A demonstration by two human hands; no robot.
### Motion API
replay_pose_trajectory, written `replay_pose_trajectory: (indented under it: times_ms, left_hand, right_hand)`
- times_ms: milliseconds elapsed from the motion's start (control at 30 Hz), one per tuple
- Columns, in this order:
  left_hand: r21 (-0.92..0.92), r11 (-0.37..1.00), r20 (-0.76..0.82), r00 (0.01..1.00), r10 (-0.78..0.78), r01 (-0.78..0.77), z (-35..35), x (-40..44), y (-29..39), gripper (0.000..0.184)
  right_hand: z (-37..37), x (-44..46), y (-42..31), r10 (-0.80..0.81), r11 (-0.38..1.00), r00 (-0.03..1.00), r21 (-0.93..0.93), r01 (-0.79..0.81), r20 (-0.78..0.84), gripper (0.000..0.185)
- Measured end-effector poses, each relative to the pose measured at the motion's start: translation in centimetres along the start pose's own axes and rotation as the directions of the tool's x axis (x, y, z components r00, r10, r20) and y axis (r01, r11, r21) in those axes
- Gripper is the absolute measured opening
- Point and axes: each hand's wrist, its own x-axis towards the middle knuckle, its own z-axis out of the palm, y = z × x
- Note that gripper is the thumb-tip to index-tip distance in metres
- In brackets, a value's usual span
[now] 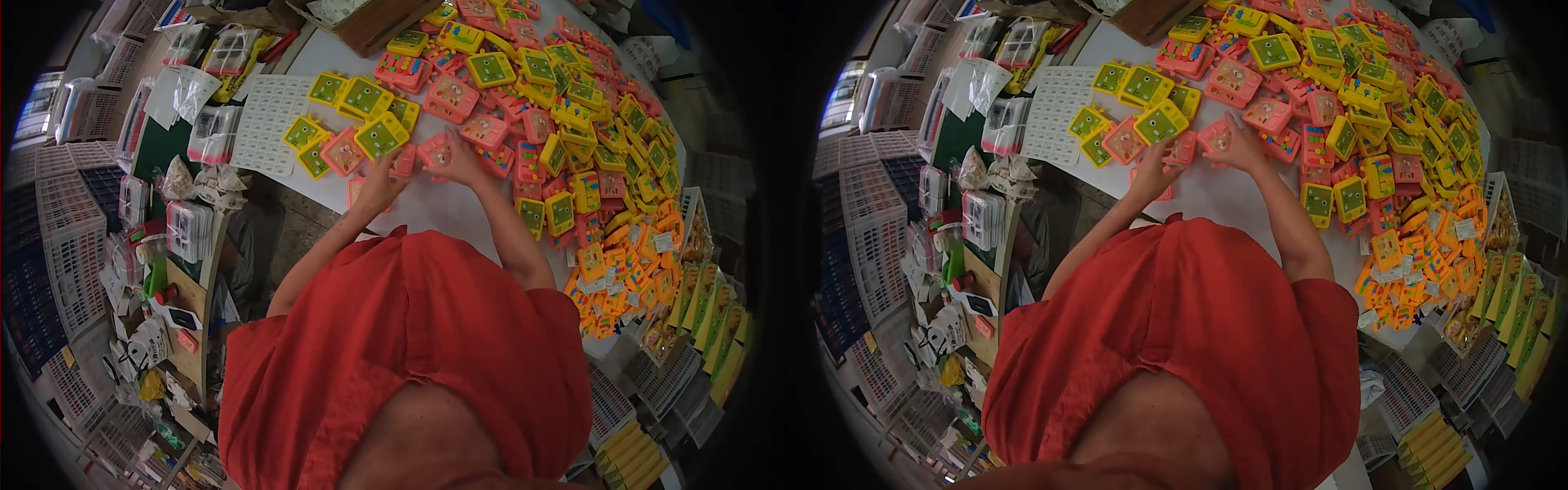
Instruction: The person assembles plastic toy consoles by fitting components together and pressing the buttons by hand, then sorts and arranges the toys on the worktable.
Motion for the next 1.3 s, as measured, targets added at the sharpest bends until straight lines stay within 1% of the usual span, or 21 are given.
replay_pose_trajectory:
  times_ms: [33,67,100,133,167,200,267,400,500,567,633,667,700,733,800,867,933,1000,1133,1200,1300]
  left_hand:
    - [-0.003,1.000,0.002,1.000,0.004,-0.004,0.6,-0.3,0.1,0.075]
    - [0.083,0.989,0.024,0.993,0.117,-0.118,1.2,-0.6,0.2,0.081]
    - [0.167,0.959,0.056,0.973,0.224,-0.230,1.8,-1.0,0.3,0.087]
    - [0.164,0.960,0.056,0.973,0.223,-0.229,2.0,-1.4,1.5,0.087]
    - [0.121,0.963,0.080,0.970,0.231,-0.240,2.2,-1.6,2.7,0.096]
    - [0.079,0.965,0.106,0.964,0.242,-0.251,2.4,-1.7,3.7,0.106]
    - [0.068,0.960,0.117,0.957,0.264,-0.273,3.1,-1.7,4.1,0.112]
    - [0.139,0.934,0.144,0.940,0.310,-0.329,3.7,-2.2,5.6,0.123]
    - [0.288,0.896,0.128,0.940,0.315,-0.339,3.8,-2.7,6.9,0.116]
    - [0.238,0.901,0.113,0.931,0.346,-0.363,4.4,-2.5,6.3,0.108]
    - [0.187,0.902,0.097,0.921,0.377,-0.389,3.5,-2.4,7.4,0.101]
    - [-0.051,0.981,0.144,0.971,0.193,-0.187,2.6,-2.4,7.7,0.091]
    - [-0.271,0.961,0.234,0.972,0.017,0.049,1.8,-2.4,8.2,0.082]
    - [-0.271,0.961,0.232,0.973,0.015,0.050,1.9,-2.4,7.8,0.082]
    - [-0.509,0.823,0.259,0.956,-0.135,0.254,1.9,-2.3,7.0,0.078]
    - [-0.453,0.861,0.218,0.965,-0.143,0.230,1.8,-2.6,6.9,0.082]
    - [-0.399,0.894,0.176,0.974,-0.145,0.205,2.3,-2.7,6.5,0.085]
    - [-0.193,0.972,-0.072,0.990,0.121,-0.133,3.1,-2.7,5.7,0.096]
    - [-0.310,0.950,0.020,0.999,0.050,-0.041,2.5,-3.0,6.8,0.103]
    - [-0.378,0.920,0.138,0.989,-0.056,0.105,2.3,-3.1,7.3,0.098]
    - [-0.333,0.940,0.166,0.986,-0.022,0.077,2.6,-3.2,7.2,0.096]
  right_hand:
    - [-0.3,-0.8,-0.2,0.065,0.861,0.988,0.492,-0.127,0.142,0.094]
    - [-0.4,-1.7,-0.3,0.047,0.486,0.954,0.828,-0.279,0.295,0.089]
    - [-0.2,-2.9,-0.4,0.048,0.488,0.954,0.826,-0.282,0.297,0.089]
    - [0.1,-4.2,-0.4,-0.131,0.051,0.918,0.928,-0.370,0.374,0.078]
    - [0.4,-5.4,-0.5,-0.323,-0.380,0.879,0.802,-0.460,0.351,0.068]
    - [0.4,-6.6,-1.0,-0.320,-0.382,0.880,0.802,-0.459,0.351,0.068]
    - [-0.3,-8.4,-2.7,-0.362,-0.596,0.903,0.686,-0.416,0.233,0.060]
    - [-0.8,-10.0,-3.4,-0.326,-0.648,0.931,0.679,-0.345,0.161,0.061]
    - [-0.6,-10.2,-3.5,-0.316,-0.680,0.937,0.653,-0.333,0.148,0.059]
    - [-0.6,-10.4,-4.1,-0.221,-0.412,0.964,0.882,-0.227,0.145,0.054]
    - [-1.0,-10.3,-4.0,-0.200,-0.401,0.956,0.872,-0.280,0.215,0.051]
    - [-1.2,-10.2,-3.9,-0.175,-0.392,0.942,0.857,-0.334,0.287,0.048]
    - [-0.8,-10.1,-3.5,-0.177,-0.393,0.942,0.857,-0.333,0.286,0.048]
    - [-0.4,-10.0,-3.1,-0.129,-0.332,0.963,0.905,-0.265,0.235,0.048]
    - [-0.2,-9.8,-3.2,-0.092,-0.263,0.979,0.944,-0.199,0.180,0.047]
    - [-0.7,-10.1,-3.9,0.065,-0.163,0.994,0.983,-0.081,0.092,0.039]
    - [-1.3,-10.4,-4.6,0.057,-0.151,0.994,0.985,-0.081,0.090,0.039]
    - [-2.0,-10.8,-5.3,0.047,-0.141,0.995,0.987,-0.082,0.090,0.038]
    - [-2.0,-10.7,-5.2,0.060,-0.126,0.997,0.991,-0.044,0.052,0.039]
    - [-2.0,-10.6,-5.2,0.084,-0.138,0.996,0.990,-0.008,0.020,0.039]
    - [-2.5,-11.0,-5.7,0.177,-0.024,0.984,1.000,-0.014,0.018,0.035]
